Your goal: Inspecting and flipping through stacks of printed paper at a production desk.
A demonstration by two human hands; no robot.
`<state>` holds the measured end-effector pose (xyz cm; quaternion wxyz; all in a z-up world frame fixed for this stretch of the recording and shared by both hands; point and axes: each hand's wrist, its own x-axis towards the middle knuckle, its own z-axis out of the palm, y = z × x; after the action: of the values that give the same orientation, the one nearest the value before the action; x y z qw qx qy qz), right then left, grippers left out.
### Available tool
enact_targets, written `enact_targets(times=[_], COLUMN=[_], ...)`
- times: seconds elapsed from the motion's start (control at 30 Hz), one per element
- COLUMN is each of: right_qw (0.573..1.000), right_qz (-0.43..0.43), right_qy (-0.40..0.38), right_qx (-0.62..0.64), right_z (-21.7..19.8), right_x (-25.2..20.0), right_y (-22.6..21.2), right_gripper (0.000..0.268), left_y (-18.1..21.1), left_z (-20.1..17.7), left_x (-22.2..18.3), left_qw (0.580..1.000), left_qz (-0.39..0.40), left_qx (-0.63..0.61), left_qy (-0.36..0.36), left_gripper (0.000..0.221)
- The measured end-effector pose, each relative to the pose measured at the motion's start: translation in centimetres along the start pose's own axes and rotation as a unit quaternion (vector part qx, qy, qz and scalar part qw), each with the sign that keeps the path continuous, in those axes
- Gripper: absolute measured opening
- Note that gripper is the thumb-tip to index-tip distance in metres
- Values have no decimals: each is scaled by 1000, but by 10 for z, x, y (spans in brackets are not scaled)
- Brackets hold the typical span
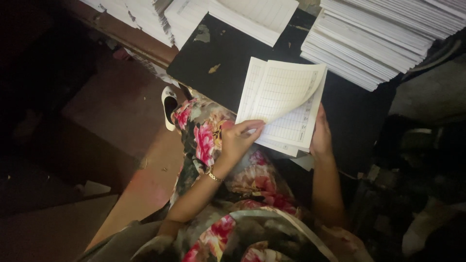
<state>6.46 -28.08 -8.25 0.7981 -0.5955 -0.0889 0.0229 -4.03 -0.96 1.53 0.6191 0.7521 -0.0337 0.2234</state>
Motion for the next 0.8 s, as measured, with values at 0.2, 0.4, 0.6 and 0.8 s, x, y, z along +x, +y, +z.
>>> enact_targets(times=[0.2,0.4,0.6,0.8], right_qw=[1000,1000,999,999], right_qz=[10,-2,-21,25], right_qy=[-8,0,-8,2], right_qx=[27,3,-46,-36], right_z=[-18,0,13,20], right_x=[1,-1,-5,-12], right_y=[25,0,-16,-27], right_gripper=[61,59,63,58], left_y=[5,9,-5,-19], left_z=[-5,-12,-4,-10], left_x=[6,10,16,11], left_qw=[999,997,982,1000], left_qz=[-36,-64,-146,-12], left_qx=[-18,-17,-114,-22], left_qy=[21,47,46,9], left_gripper=[21,26,30,12])
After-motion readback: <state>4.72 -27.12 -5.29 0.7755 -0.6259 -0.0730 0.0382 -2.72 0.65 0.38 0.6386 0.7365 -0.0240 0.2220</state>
